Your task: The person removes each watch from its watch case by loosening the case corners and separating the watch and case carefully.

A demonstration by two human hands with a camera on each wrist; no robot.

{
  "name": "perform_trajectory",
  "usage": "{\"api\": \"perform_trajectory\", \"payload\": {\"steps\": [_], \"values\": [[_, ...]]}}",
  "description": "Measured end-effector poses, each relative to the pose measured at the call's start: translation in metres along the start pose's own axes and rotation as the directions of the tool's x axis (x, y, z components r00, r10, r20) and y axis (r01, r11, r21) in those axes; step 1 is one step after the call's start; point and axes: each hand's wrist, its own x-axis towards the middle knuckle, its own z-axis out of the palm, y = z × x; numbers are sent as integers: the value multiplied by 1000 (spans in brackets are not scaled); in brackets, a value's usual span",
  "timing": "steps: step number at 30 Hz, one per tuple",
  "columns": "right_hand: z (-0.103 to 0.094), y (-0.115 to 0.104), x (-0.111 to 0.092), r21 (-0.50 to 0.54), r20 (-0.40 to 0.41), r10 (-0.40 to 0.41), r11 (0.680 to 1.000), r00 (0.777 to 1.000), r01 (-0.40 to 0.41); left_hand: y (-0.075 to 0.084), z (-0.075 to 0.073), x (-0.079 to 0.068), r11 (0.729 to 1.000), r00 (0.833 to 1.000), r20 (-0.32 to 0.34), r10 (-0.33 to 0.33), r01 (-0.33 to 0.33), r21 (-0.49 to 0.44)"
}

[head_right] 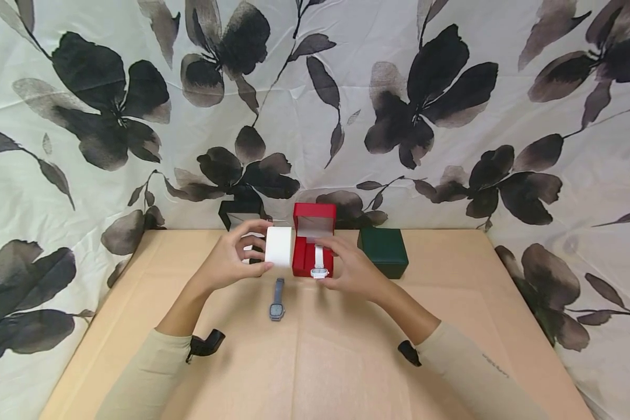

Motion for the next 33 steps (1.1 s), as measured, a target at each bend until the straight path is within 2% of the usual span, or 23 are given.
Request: {"api": "perform_trajectory", "payload": {"steps": [7, 18, 33], "values": [[15, 7, -3, -29, 41, 3, 1000, 999, -2, -2, -1, -2, 1000, 1000, -3, 4, -4, 13], [42, 21, -8, 13, 95, -9, 1000, 995, 8, -7, -2, -3, 1000, 1000, -19, -2, 3, 25], [66, 33, -11, -38, 144, -4, 999, 990, 10, -10, -4, -6, 1000, 1000, -11, -10, 10, 17]]}}
